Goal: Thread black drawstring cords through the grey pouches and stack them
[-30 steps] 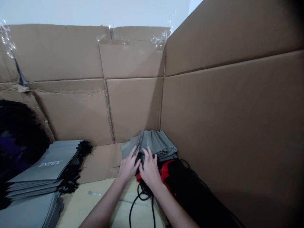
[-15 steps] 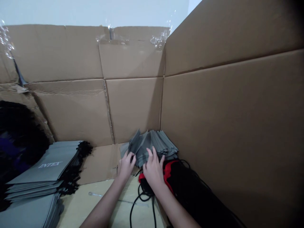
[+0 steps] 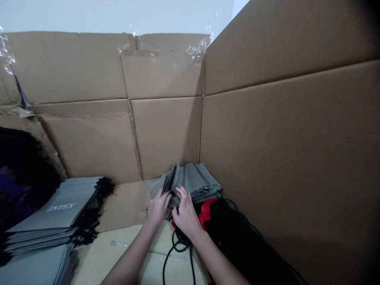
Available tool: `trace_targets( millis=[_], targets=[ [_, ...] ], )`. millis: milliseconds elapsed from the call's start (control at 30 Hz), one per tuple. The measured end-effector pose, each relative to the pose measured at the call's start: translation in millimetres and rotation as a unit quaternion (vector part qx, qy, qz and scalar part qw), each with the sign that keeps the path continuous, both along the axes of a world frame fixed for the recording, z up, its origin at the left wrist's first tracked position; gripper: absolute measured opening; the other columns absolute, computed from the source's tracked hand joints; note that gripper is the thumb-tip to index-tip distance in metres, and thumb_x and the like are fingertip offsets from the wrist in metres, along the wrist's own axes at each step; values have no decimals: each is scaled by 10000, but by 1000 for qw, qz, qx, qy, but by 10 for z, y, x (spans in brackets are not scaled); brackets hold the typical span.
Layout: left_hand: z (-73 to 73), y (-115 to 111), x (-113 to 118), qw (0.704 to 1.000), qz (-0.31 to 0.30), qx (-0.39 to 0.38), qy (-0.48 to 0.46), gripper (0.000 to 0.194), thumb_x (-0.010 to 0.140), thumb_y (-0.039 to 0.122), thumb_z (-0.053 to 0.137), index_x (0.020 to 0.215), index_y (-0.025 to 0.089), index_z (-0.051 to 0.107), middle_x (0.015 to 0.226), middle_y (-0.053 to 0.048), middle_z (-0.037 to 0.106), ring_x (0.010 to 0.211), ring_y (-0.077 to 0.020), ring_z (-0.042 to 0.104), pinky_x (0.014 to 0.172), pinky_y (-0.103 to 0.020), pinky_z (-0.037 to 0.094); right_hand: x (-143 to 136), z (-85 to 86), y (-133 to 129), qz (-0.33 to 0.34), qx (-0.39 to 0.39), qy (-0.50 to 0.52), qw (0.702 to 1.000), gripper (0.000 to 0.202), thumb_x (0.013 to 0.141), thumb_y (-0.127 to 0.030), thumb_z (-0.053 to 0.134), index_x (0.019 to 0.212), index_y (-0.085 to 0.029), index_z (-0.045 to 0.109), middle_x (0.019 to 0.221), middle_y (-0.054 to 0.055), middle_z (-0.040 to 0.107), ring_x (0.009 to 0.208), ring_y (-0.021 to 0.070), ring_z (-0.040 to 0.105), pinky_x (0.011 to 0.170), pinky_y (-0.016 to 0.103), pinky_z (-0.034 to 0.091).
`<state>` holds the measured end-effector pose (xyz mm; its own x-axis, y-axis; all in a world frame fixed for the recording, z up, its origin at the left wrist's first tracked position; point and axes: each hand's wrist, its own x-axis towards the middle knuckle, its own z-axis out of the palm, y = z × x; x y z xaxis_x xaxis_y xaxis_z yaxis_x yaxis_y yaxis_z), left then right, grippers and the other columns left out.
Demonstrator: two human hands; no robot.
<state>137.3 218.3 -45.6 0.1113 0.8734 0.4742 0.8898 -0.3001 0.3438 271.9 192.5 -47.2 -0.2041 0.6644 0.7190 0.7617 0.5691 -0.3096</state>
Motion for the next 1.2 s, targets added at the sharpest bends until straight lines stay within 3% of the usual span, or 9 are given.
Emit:
trace_targets(
  millis=[133,267,400,533,667,733,833,933,1200],
  targets=[
    [-8,38,-45,1000,29,0,-4,276,930,276,388,1019,207,640,1091,-70,628,894,-190,631,727,-248,451,75,89,8,-83,11,28,996,515,755,-27,358,1262,-110,331,1324,196,438,1259,258,404,1040,561,275],
    [-32,64,-59,998,56,1,-6,286,933,278,374,906,171,638,943,-79,650,830,-198,633,687,-259,439,77,105,-25,-191,-11,-14,981,484,758,-52,410,1238,-96,363,1332,233,408,1269,331,363,1013,653,203],
    [-38,47,-25,999,41,2,4,270,929,287,385,1003,203,630,1037,-68,635,878,-191,629,711,-255,440,25,46,-23,-172,-4,-46,984,486,750,-41,412,1233,-66,360,1272,242,437,1269,336,340,1007,625,251],
    [-22,16,-2,1000,13,-2,20,318,903,368,438,1171,257,570,1219,-57,566,958,-207,615,739,-262,447,3,-24,19,-97,36,-42,994,514,751,-43,401,1258,-57,319,1248,234,431,1277,314,320,1004,566,320],
    [-1,5,-13,1000,4,-10,28,329,904,402,433,1176,271,564,1235,-45,561,945,-202,622,729,-253,446,36,-49,56,-28,55,-39,997,546,744,-51,406,1274,-77,279,1244,213,435,1264,285,342,1005,534,345],
    [0,8,-18,999,17,-11,24,298,934,337,375,1125,257,589,1182,-49,591,914,-188,630,722,-245,438,51,-35,54,-49,51,-34,997,523,747,-46,393,1258,-87,289,1257,210,431,1263,278,351,1012,549,324],
    [-9,18,-17,999,43,-8,16,277,938,296,368,1046,221,611,1109,-69,622,866,-184,636,701,-244,425,55,5,18,-153,18,-27,988,475,762,-53,394,1231,-101,333,1304,219,396,1288,308,323,1010,611,257],
    [-23,37,-21,998,54,-4,10,244,930,293,393,972,212,619,1032,-58,646,847,-174,633,680,-233,408,45,42,-30,-218,-27,-39,975,469,774,-84,441,1237,-102,369,1356,236,335,1302,337,304,988,548,315],
    [-84,124,-65,996,93,10,-12,235,909,310,443,834,184,626,817,-57,661,770,-177,627,613,-226,360,14,73,-66,-231,-85,-97,964,494,802,-117,430,1293,-114,369,1387,227,337,1297,312,322,1035,616,144]
  ],
)
